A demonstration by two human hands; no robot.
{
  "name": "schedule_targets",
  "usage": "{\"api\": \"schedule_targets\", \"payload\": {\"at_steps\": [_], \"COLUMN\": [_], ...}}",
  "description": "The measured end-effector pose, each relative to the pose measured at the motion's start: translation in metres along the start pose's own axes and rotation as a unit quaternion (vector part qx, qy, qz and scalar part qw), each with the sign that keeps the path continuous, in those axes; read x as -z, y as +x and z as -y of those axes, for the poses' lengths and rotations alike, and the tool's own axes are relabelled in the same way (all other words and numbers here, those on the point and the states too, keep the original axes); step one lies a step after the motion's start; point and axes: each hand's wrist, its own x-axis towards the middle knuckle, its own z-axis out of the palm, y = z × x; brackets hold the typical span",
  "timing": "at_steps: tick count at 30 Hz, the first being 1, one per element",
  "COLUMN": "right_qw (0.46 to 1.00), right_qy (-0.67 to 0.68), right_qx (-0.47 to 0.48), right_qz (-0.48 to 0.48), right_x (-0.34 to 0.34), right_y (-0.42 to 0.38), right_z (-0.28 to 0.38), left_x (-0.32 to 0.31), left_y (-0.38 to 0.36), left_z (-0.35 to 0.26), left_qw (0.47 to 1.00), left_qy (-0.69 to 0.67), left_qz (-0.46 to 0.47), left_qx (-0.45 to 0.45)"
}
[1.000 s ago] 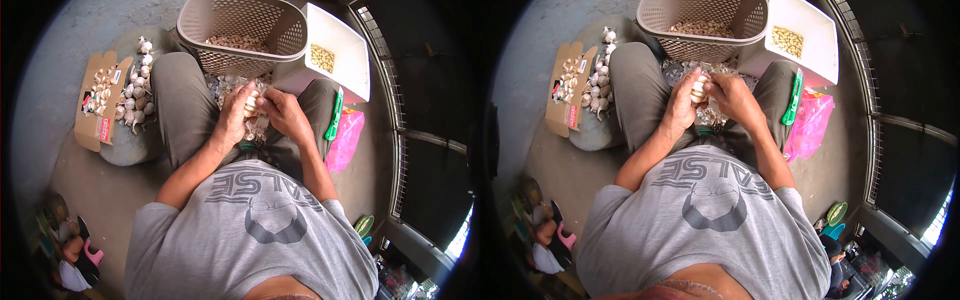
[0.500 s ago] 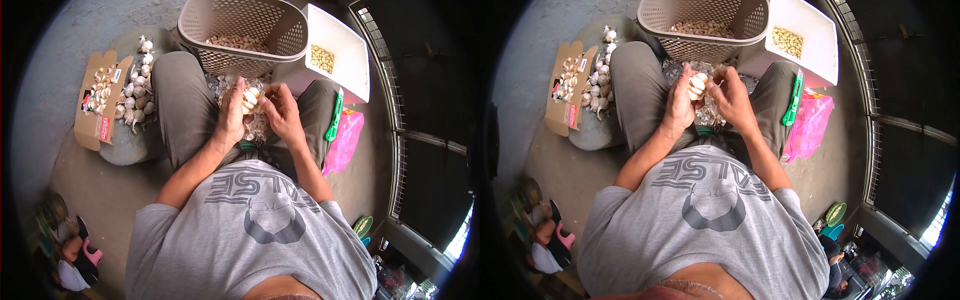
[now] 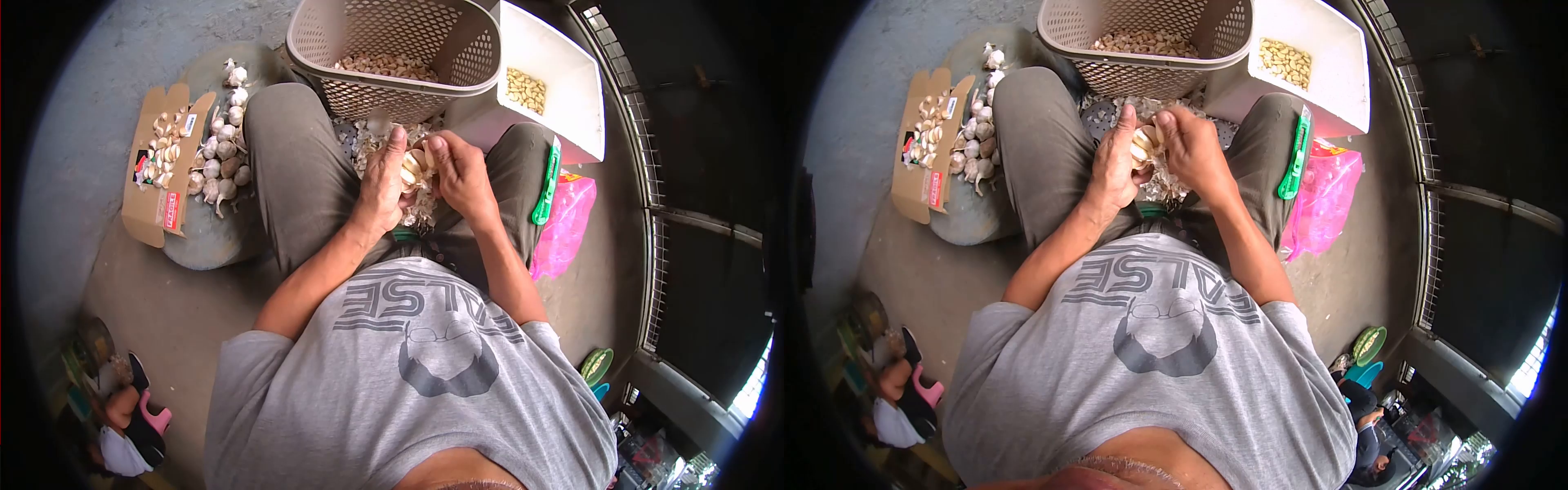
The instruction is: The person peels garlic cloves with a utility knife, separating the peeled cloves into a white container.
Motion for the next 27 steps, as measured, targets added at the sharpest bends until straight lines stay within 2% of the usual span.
{"api": "schedule_targets", "payload": {"at_steps": [1,2,5,8,11,12,15,17,18,19,21,23,25,26,27], "right_qw": [0.994,0.99,0.992,0.981,0.915,0.907,0.95,0.947,0.959,0.969,0.964,0.944,0.951,0.924,0.873], "right_qy": [0.073,0.125,0.114,0.158,0.375,0.398,0.305,0.316,0.281,0.246,0.229,0.202,-0.063,-0.199,-0.34], "right_qx": [-0.078,-0.064,-0.048,-0.097,-0.149,-0.137,-0.06,-0.055,-0.028,-0.002,0.134,0.246,0.255,0.258,0.27], "right_qz": [0.007,-0.005,0.009,0.05,0.029,0.022,-0.006,0.023,0.024,0.023,-0.004,-0.084,-0.162,-0.2,-0.223], "right_x": [0.003,0.001,0.0,0.002,0.008,0.01,0.02,0.034,0.041,0.046,0.052,0.051,0.056,0.058,0.055], "right_y": [-0.001,-0.001,-0.005,-0.003,-0.001,0.001,0.004,-0.002,-0.006,-0.007,-0.003,0.014,0.046,0.058,0.064], "right_z": [0.003,-0.003,-0.007,-0.011,-0.022,-0.021,-0.016,0.021,0.042,0.059,0.084,0.105,0.095,0.091,0.086], "left_x": [-0.002,-0.002,0.0,0.001,0.002,0.004,0.007,0.007,0.003,0.003,0.0,-0.001,0.003,0.0,-0.001], "left_y": [0.0,0.001,0.003,0.004,0.004,0.005,0.006,0.005,0.002,0.001,0.0,0.001,0.003,0.002,0.001], "left_z": [-0.002,-0.004,0.0,0.0,-0.001,0.0,0.0,-0.001,-0.006,-0.007,-0.008,-0.006,-0.002,-0.003,-0.004], "left_qw": [1.0,1.0,0.999,1.0,1.0,1.0,1.0,0.999,0.999,0.999,0.999,0.997,0.995,0.996,0.996], "left_qy": [0.003,0.01,0.019,0.01,0.002,0.006,0.001,-0.019,0.003,0.01,0.027,0.041,0.041,0.035,0.038], "left_qz": [0.004,0.012,0.024,0.018,0.024,0.021,0.018,0.029,0.0,0.009,0.032,0.052,0.083,0.072,0.067], "left_qx": [-0.007,-0.012,-0.014,-0.011,-0.012,-0.008,0.004,0.012,0.035,0.033,0.03,0.038,0.048,0.048,0.034]}}
